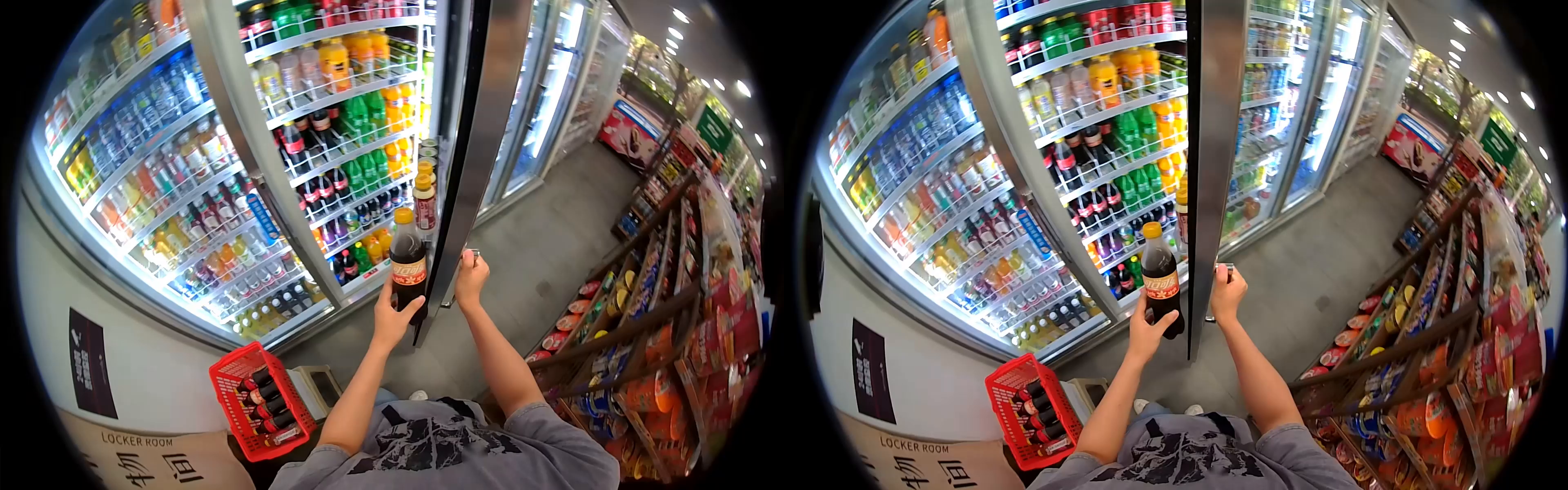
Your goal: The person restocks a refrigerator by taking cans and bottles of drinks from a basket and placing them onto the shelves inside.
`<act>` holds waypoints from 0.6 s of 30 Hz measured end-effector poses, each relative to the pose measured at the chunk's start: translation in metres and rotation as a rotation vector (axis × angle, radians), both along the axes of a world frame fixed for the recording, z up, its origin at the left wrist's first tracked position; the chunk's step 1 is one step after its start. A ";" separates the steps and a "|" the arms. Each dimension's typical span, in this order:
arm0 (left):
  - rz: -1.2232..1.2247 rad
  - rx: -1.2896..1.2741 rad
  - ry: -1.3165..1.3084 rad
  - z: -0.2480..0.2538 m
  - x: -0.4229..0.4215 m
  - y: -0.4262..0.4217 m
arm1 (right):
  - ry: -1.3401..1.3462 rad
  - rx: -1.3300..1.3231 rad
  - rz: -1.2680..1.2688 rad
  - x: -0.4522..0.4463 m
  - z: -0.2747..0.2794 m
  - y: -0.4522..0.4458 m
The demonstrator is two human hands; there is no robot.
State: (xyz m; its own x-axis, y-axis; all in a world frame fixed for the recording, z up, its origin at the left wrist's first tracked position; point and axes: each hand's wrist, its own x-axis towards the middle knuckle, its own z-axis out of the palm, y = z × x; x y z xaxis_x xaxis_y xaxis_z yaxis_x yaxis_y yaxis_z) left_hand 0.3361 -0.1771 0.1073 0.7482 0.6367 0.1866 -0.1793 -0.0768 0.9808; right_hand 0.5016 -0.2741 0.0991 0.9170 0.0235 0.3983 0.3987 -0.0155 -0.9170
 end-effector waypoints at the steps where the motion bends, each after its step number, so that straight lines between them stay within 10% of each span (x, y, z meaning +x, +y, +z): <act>1: -0.023 -0.003 -0.004 -0.002 0.007 -0.006 | 0.010 0.019 -0.015 0.007 0.001 -0.014; 11: -0.146 0.023 0.013 0.019 0.051 -0.048 | -0.096 0.067 -0.504 0.024 0.015 -0.106; 18: -0.131 -0.032 0.023 0.001 0.076 -0.026 | -0.142 -0.104 0.140 -0.015 0.016 -0.065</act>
